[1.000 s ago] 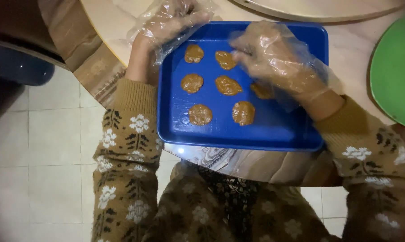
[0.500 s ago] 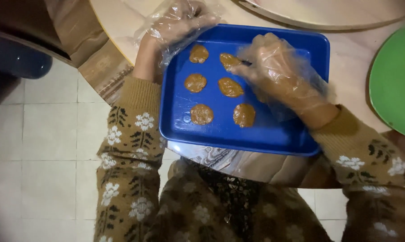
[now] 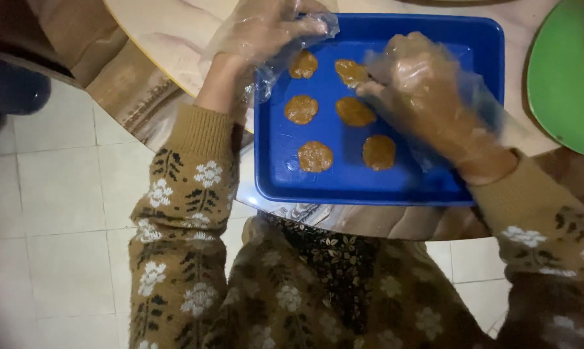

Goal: Arranging and flattening small pieces of dough on a blue tray while wearing plastic gloves.

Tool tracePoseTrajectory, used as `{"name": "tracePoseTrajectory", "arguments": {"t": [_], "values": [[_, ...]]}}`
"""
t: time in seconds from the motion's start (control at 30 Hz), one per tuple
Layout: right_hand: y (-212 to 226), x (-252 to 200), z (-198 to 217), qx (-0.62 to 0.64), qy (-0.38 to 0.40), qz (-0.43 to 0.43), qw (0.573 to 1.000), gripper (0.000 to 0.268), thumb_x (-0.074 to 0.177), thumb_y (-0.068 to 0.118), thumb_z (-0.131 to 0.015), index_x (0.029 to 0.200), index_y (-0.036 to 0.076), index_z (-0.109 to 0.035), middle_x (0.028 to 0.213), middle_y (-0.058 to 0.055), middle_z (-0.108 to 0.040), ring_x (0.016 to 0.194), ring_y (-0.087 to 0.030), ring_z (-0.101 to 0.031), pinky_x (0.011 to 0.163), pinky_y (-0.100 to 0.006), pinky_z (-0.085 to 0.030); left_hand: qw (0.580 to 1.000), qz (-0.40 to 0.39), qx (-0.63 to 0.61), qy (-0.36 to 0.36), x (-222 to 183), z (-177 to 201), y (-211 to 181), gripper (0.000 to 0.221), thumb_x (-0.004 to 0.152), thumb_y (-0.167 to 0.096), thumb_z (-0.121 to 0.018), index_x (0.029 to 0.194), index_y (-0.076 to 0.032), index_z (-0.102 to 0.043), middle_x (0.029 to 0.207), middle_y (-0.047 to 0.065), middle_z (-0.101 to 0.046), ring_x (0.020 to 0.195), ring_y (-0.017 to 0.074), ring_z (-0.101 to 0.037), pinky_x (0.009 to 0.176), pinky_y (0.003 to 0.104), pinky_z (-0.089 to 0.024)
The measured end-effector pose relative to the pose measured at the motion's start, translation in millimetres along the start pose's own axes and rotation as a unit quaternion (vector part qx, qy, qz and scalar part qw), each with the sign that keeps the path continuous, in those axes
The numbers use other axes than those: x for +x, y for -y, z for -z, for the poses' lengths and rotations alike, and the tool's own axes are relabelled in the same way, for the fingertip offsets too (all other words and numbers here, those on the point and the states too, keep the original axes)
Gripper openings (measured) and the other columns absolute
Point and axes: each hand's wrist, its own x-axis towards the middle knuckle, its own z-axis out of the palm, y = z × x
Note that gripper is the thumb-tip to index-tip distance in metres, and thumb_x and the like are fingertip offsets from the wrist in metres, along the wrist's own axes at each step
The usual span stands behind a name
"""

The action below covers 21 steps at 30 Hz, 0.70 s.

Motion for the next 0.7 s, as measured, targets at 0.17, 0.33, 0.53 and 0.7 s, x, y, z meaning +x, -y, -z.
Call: {"name": "tracePoseTrajectory", "arguments": {"t": [0.17, 0.33, 0.53, 0.7], "values": [[15.3, 0.2, 19.1, -0.052, -0.079, 0.087, 0.992, 0.011, 0.108, 0.020, -0.055, 0.102, 0.013, -0.061, 0.093, -0.008, -0.054, 0.084, -0.025, -0.050, 0.071, -0.041, -0.043, 0.999, 0.017, -0.045, 0.003, 0.2, -0.5, 1.6, 0.022, 0.097, -0.037, -0.072, 0.114, -0.023, -0.073, 0.119, -0.006, -0.076, 0.107, 0.0142, -0.069, 0.091, 0.033, -0.050], [1.3, 1.5, -22.9, -0.304, -0.048, 0.098, 0.946, 0.016, 0.086, 0.011, -0.058, 0.086, 0.026, -0.053, 0.084, 0.002, -0.054, 0.078, -0.015, -0.052, 0.076, -0.030, -0.047, 0.997, 0.030, -0.067, -0.004, -2.5, -0.8, 1.9, 0.026, 0.096, -0.037, -0.074, 0.116, -0.022, -0.068, 0.122, -0.004, -0.074, 0.110, 0.0173, -0.069, 0.092, 0.034, -0.055], [-26.4, 7.7, 51.7, 0.256, -0.029, -0.076, 0.963, 0.022, 0.115, 0.028, -0.072, 0.101, 0.012, -0.080, 0.095, -0.008, -0.070, 0.081, -0.024, -0.061, 0.072, -0.040, -0.045, 0.989, -0.086, 0.103, -0.053, -0.5, 8.2, -7.7, 0.048, 0.094, -0.045, -0.081, 0.126, -0.009, -0.073, 0.117, 0.014, -0.077, 0.103, 0.0288, -0.072, 0.084, 0.042, -0.053], [-74.1, -14.2, 65.0, 0.414, -0.042, -0.100, 0.904, 0.016, 0.113, 0.004, -0.075, 0.127, -0.001, -0.069, 0.129, -0.018, -0.070, 0.124, -0.029, -0.067, 0.108, -0.035, -0.057, 0.931, -0.312, 0.190, -0.014, 7.8, 2.6, -29.5, 0.039, 0.091, -0.030, -0.083, 0.124, -0.009, -0.076, 0.103, 0.011, -0.064, 0.098, 0.0331, -0.060, 0.088, 0.049, -0.047]]}}
